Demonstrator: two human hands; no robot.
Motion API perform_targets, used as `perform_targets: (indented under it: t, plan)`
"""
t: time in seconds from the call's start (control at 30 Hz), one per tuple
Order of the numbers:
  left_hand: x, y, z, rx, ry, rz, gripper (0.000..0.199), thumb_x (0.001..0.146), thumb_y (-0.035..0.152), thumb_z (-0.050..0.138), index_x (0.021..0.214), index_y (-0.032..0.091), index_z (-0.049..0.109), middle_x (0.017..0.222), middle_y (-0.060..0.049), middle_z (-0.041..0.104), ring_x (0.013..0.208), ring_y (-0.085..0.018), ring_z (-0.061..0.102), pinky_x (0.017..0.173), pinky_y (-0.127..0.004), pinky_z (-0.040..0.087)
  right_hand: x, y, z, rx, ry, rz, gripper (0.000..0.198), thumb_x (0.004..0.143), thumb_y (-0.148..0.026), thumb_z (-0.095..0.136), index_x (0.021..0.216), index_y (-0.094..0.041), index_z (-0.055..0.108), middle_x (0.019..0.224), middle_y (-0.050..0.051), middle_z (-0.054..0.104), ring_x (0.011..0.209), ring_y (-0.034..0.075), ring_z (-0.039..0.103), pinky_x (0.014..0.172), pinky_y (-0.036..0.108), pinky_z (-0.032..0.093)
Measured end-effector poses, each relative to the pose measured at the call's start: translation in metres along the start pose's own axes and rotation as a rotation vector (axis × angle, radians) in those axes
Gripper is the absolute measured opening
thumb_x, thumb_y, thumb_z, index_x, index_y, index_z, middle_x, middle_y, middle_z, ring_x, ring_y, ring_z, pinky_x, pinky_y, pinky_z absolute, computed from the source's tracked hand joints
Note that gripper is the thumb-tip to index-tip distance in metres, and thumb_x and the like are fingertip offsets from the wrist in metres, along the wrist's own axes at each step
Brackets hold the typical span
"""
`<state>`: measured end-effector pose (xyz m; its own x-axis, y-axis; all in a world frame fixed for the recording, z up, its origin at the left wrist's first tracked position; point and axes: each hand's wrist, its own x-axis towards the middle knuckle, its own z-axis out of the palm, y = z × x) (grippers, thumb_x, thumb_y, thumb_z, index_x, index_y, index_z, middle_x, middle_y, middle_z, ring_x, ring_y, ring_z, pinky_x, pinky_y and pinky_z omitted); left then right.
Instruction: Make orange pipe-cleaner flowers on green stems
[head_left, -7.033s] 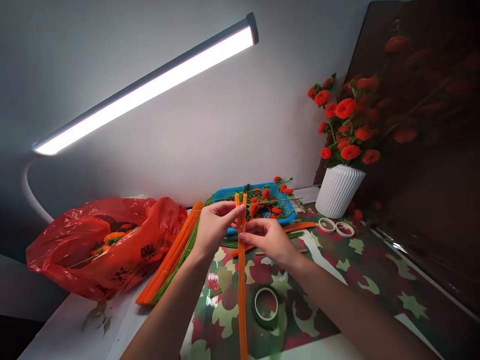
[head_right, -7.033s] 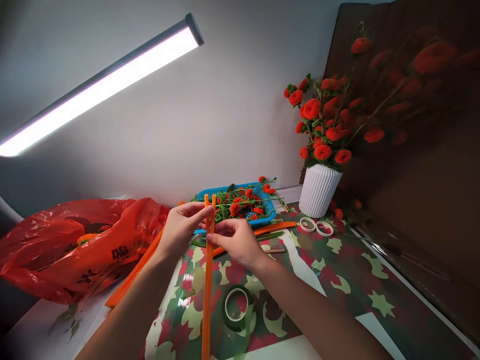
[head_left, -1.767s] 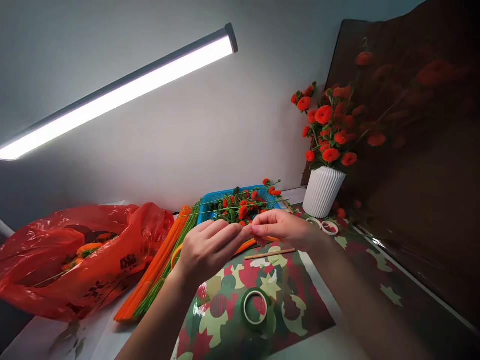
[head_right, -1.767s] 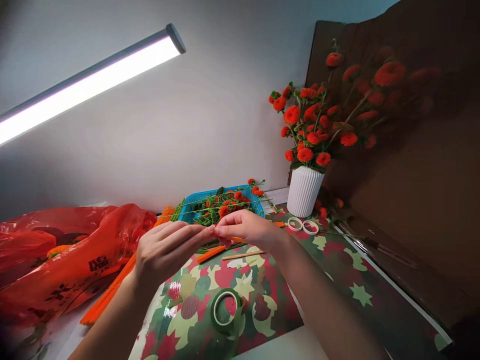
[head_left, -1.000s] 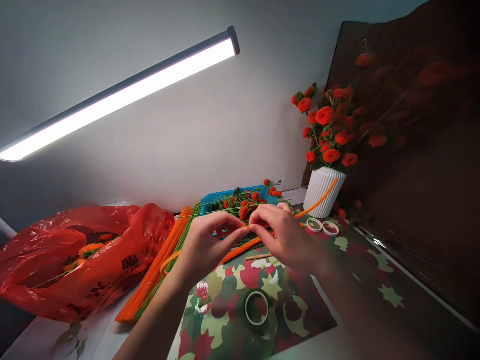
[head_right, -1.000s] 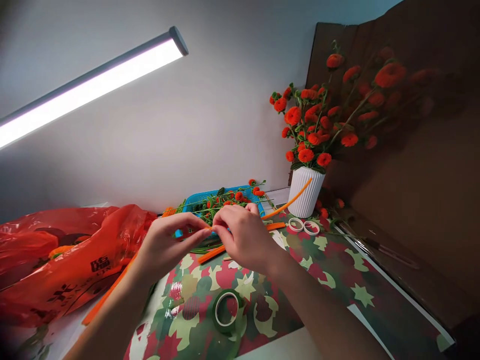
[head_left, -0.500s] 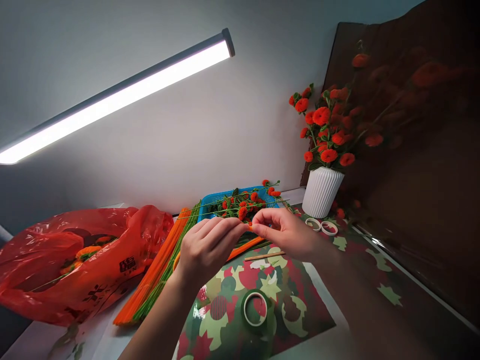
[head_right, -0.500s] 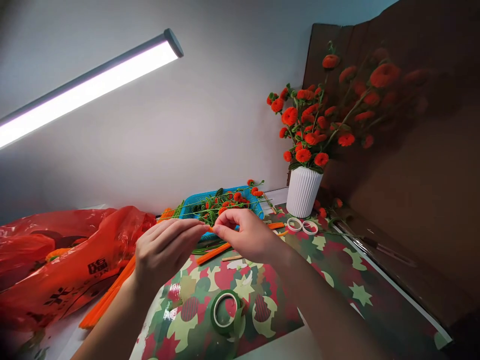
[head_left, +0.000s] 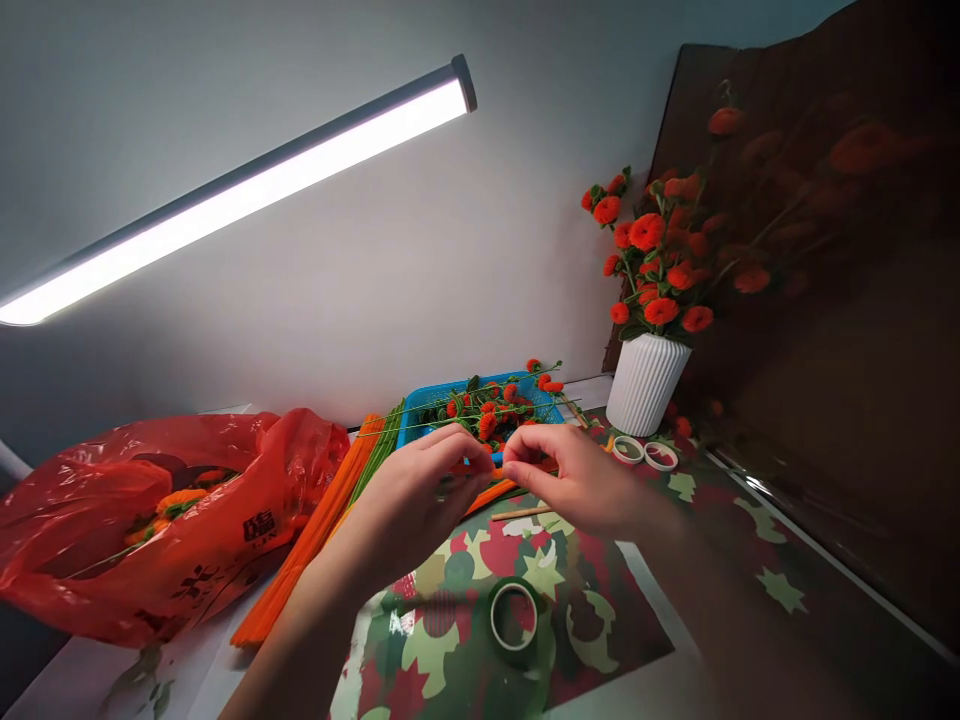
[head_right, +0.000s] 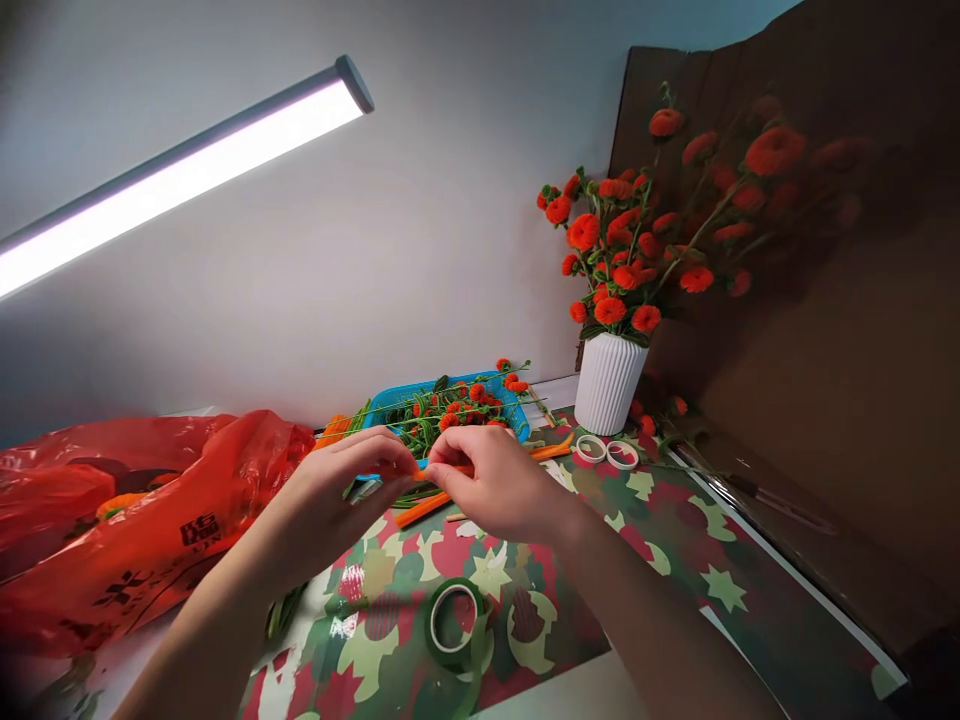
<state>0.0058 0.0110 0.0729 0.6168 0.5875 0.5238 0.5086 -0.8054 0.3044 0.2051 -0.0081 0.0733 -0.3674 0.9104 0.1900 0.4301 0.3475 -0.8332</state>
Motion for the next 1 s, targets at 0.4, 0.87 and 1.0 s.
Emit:
perform_targets:
  t: [0.4, 0.87, 1.0]
  plan:
    - [0.001, -0.005, 0.003, 0.431, 0.277, 0.507, 0.02, 0.089, 0.01, 0.056, 0.103, 0.022, 0.063, 0.08, 0.001, 0.074, 0.068, -0.015, 0.062, 0.065, -0.029, 0.043, 0.015, 0.019, -0.013, 0.477, -0.321, 0.177, 0.043, 0.075, -0.057, 0.066, 0.072, -0.015, 0.055, 0.062, -0.006, 0.039, 0.059, 0.009, 0.031, 0.057, 0.025, 0.024]
    - [0.003, -0.002, 0.008, 0.072, 0.201, 0.084, 0.013, 0.089, 0.023, 0.059, 0.078, 0.02, 0.065, 0.07, 0.001, 0.069, 0.061, -0.012, 0.06, 0.061, -0.026, 0.043, 0.012, 0.019, -0.003, 0.253, -0.114, 0.041, 0.023, 0.088, -0.038, 0.056, 0.08, -0.017, 0.054, 0.068, -0.005, 0.045, 0.06, 0.009, 0.037, 0.059, 0.026, 0.027]
    - [0.001, -0.002, 0.004, -0.169, 0.067, -0.1, 0.016, 0.087, 0.025, 0.062, 0.073, 0.019, 0.065, 0.062, 0.002, 0.065, 0.056, -0.01, 0.056, 0.051, -0.021, 0.041, 0.003, 0.005, 0.001, -0.32, 0.088, -0.245, 0.015, 0.092, -0.018, 0.046, 0.078, -0.018, 0.051, 0.075, -0.003, 0.054, 0.07, 0.012, 0.046, 0.077, 0.034, 0.027]
